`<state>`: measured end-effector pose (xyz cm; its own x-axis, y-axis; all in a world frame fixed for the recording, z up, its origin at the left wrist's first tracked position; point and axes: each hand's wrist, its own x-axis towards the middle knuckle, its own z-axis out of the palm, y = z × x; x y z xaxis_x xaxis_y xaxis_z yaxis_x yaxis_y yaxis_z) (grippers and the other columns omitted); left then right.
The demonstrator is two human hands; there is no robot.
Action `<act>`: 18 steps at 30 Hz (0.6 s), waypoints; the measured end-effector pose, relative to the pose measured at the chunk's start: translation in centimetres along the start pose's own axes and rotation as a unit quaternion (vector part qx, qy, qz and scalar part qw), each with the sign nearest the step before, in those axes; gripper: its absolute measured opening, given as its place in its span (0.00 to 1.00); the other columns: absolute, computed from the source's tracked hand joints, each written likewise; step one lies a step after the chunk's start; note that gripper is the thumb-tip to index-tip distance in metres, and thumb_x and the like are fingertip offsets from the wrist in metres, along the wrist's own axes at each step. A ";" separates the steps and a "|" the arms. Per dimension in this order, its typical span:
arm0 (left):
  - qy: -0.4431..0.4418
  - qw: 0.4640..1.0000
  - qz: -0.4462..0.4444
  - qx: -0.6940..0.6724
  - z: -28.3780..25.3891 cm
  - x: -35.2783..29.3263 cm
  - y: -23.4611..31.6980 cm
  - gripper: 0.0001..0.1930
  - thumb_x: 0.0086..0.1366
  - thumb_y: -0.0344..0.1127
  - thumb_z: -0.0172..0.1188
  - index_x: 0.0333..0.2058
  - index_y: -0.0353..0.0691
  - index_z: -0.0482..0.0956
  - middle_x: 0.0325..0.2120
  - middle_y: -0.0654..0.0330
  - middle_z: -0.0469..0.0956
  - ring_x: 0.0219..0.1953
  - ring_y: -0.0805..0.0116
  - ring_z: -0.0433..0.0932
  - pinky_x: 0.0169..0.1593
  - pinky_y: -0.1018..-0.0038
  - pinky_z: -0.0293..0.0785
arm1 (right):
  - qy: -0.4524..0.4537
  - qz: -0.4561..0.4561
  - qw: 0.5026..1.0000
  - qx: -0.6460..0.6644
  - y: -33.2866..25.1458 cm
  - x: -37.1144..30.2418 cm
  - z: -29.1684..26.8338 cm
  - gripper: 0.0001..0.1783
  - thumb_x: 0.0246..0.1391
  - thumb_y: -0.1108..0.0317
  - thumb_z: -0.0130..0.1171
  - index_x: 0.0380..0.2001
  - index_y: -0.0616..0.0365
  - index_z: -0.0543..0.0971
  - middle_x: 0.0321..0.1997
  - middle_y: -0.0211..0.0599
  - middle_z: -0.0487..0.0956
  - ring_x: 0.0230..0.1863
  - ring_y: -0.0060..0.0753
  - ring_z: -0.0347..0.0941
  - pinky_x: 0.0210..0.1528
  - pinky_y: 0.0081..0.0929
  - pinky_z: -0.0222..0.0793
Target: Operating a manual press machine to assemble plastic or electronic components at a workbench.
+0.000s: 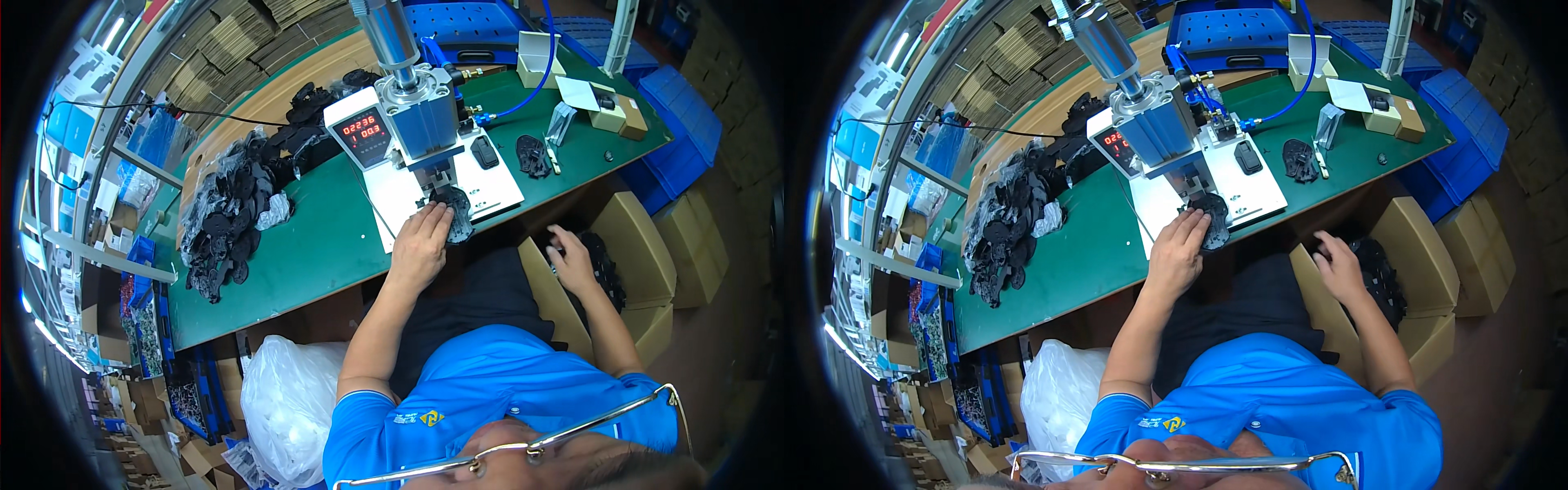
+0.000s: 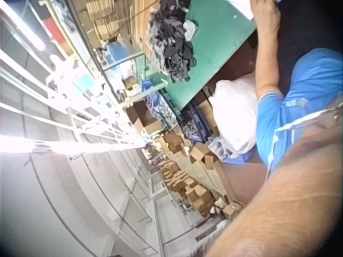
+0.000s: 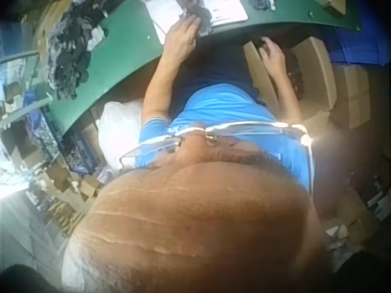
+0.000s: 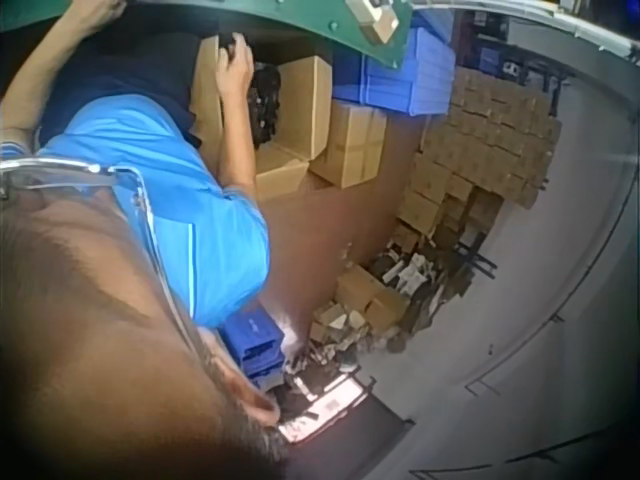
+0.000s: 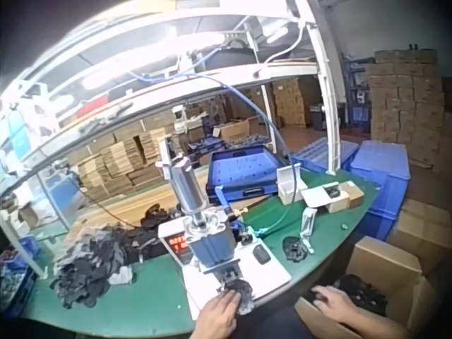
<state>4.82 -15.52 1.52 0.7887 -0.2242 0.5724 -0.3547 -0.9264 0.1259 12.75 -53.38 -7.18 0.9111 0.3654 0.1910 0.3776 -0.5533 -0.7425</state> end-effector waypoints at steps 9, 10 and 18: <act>0.002 0.999 -0.053 -0.010 0.3 0.0 1.1 0.37 0.52 0.16 0.63 0.65 0.35 0.85 0.65 0.48 0.85 0.69 0.44 0.82 0.72 0.52 0.80 | -0.001 -0.289 0.957 0.027 -12.8 9.5 4.2 0.28 0.58 0.76 0.72 0.63 0.57 0.85 0.57 0.49 0.85 0.60 0.58 0.82 0.64 0.49 0.79; -0.002 0.999 -0.050 -0.009 0.3 0.1 1.0 0.34 0.56 0.18 0.64 0.65 0.34 0.84 0.65 0.48 0.85 0.69 0.45 0.82 0.70 0.52 0.80 | -0.008 -0.311 0.950 0.014 -12.9 10.1 4.9 0.29 0.56 0.77 0.72 0.63 0.56 0.86 0.59 0.49 0.85 0.61 0.58 0.82 0.65 0.50 0.78; -0.018 0.995 -0.086 -0.038 -0.5 -1.0 1.1 0.38 0.54 0.17 0.64 0.68 0.33 0.81 0.69 0.44 0.81 0.73 0.41 0.78 0.75 0.50 0.77 | 0.025 -0.329 0.944 0.001 -12.6 11.0 9.0 0.30 0.49 0.80 0.71 0.59 0.55 0.88 0.57 0.47 0.83 0.60 0.56 0.80 0.65 0.52 0.73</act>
<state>3.38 -16.19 1.46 0.8577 -0.0768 0.5084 -0.2494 -0.9268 0.2807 16.52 -35.67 -1.47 0.4862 0.5930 0.6418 0.8642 -0.2174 -0.4538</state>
